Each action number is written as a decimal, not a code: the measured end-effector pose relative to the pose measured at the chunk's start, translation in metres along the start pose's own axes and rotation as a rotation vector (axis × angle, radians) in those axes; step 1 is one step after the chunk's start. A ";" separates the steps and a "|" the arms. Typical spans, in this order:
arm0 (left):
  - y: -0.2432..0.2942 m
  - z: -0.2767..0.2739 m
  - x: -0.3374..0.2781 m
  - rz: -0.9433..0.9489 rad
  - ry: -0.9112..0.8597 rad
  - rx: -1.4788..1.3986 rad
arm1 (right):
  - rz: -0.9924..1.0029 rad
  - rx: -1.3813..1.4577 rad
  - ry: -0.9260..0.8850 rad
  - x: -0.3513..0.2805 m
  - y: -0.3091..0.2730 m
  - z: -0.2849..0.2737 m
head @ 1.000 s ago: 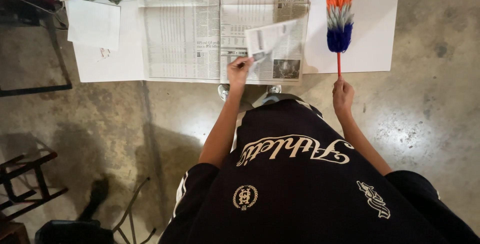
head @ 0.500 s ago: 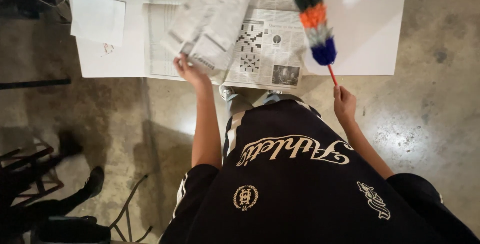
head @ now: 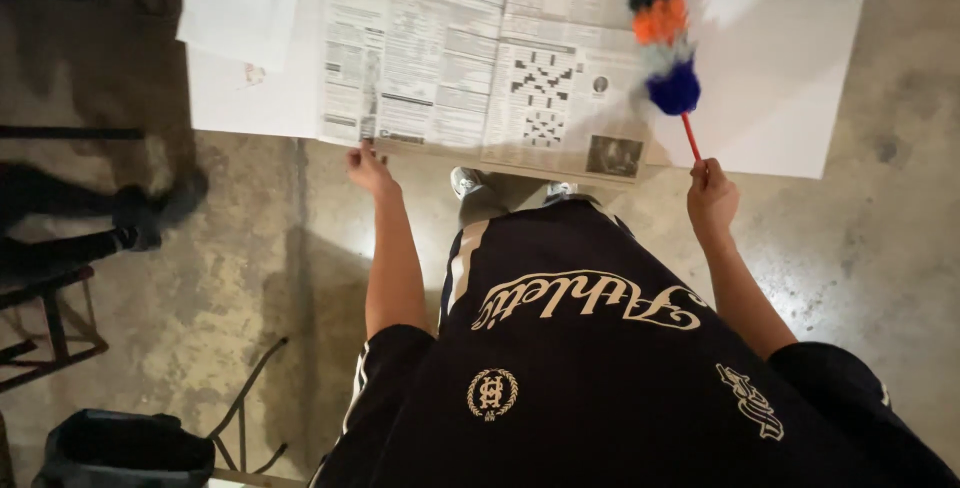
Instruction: Dusting and organizing stacks of newspapers on a table.
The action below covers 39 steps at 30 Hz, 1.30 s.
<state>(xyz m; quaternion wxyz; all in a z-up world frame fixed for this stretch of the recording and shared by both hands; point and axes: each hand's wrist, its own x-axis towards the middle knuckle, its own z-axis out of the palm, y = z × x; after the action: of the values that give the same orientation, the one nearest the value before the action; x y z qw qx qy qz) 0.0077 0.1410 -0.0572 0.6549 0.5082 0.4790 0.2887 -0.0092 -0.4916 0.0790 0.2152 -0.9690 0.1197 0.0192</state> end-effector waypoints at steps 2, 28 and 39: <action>0.006 -0.003 -0.007 -0.033 -0.032 -0.032 | 0.022 0.091 -0.028 0.003 -0.032 0.007; 0.034 -0.024 0.003 -0.488 -0.237 -0.117 | -0.520 -0.152 -0.297 0.143 -0.236 0.193; 0.019 -0.026 0.000 -0.481 -0.203 -0.177 | -0.494 -0.275 -0.071 0.236 -0.149 0.197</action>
<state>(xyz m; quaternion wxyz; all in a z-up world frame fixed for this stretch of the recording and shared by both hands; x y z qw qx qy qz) -0.0140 0.1576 -0.0397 0.7913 0.3468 0.4906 0.1133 0.2585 -0.3307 -0.0587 0.0837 -0.9877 -0.1312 0.0164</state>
